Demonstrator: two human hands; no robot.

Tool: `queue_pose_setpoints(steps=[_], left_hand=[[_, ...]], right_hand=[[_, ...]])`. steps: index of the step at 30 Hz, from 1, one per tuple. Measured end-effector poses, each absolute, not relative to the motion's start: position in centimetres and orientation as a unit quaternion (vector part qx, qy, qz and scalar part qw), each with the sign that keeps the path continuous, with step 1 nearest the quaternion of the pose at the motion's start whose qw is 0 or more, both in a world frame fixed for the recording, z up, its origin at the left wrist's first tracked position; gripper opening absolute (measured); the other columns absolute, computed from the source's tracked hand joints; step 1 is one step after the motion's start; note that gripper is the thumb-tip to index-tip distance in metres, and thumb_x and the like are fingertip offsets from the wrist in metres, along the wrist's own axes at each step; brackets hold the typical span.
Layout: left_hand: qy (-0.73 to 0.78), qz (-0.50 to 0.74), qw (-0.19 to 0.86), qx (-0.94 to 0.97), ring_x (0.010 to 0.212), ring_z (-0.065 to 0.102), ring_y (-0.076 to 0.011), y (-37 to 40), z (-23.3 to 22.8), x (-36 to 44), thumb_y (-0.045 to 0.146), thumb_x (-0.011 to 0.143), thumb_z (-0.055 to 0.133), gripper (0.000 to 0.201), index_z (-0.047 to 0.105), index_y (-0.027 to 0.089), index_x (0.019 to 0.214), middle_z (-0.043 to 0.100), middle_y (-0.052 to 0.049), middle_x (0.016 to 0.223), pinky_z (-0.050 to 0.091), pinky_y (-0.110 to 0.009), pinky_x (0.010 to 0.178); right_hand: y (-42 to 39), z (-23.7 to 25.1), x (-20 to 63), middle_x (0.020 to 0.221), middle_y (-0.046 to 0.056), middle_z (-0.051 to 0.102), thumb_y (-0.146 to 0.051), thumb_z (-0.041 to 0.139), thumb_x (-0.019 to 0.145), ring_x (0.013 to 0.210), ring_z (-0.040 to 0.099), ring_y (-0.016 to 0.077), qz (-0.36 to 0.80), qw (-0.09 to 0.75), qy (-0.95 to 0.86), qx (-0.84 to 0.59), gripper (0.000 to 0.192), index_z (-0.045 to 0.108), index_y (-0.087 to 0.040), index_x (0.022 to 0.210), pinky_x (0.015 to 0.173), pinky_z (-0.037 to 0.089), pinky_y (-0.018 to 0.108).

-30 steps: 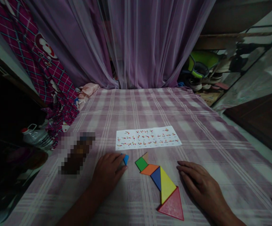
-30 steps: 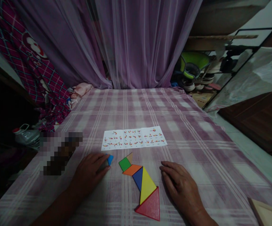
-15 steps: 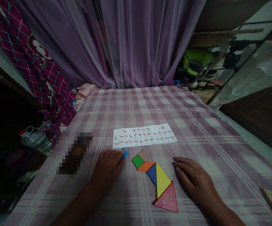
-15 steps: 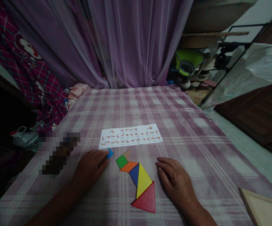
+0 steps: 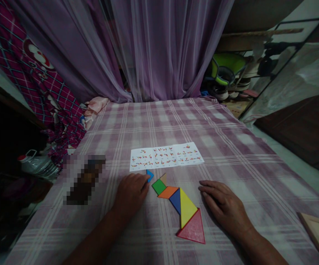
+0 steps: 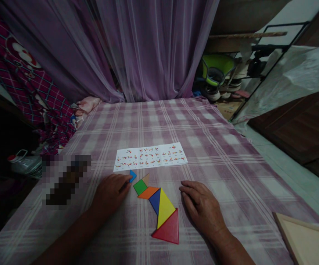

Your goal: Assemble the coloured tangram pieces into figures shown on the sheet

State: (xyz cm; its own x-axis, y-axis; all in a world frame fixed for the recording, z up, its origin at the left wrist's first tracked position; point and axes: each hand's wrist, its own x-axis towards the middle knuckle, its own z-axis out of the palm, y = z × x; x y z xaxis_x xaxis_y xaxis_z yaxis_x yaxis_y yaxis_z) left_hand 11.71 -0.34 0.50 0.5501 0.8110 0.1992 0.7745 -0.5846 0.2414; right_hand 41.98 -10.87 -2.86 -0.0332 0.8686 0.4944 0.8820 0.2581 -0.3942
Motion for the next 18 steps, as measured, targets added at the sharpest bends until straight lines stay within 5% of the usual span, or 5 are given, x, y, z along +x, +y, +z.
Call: queue_pose_setpoints(steps=[11, 18], left_hand=[[0.472, 0.078, 0.087, 0.874, 0.099, 0.064, -0.0235, 0.4, 1.4, 12.4, 0.025, 0.096, 0.043, 0.033, 0.059, 0.022, 0.125, 0.070, -0.007, 0.110, 0.049, -0.039, 0.087], [0.476, 0.066, 0.117, 0.869, 0.099, 0.064, -0.0224, 0.8, 1.8, 12.7, 0.023, 0.095, 0.046, 0.028, 0.062, 0.023, 0.118, 0.070, -0.006, 0.109, 0.048, -0.036, 0.086]], right_hand=[[-10.8, -2.3, 41.8, 0.104, 0.008, 0.074, -0.026, 0.053, 0.092, 0.095, 0.070, 0.0240, 0.004, 0.334, -0.716, -0.613, 0.020, 0.073, -0.023, 0.096, 0.080, 0.060, 0.041], [-10.8, -2.6, 42.0, 0.104, 0.008, 0.074, -0.027, 0.053, 0.092, 0.094, 0.071, 0.0244, -0.009, 0.331, -0.721, -0.609, 0.021, 0.073, -0.024, 0.098, 0.078, 0.061, 0.041]])
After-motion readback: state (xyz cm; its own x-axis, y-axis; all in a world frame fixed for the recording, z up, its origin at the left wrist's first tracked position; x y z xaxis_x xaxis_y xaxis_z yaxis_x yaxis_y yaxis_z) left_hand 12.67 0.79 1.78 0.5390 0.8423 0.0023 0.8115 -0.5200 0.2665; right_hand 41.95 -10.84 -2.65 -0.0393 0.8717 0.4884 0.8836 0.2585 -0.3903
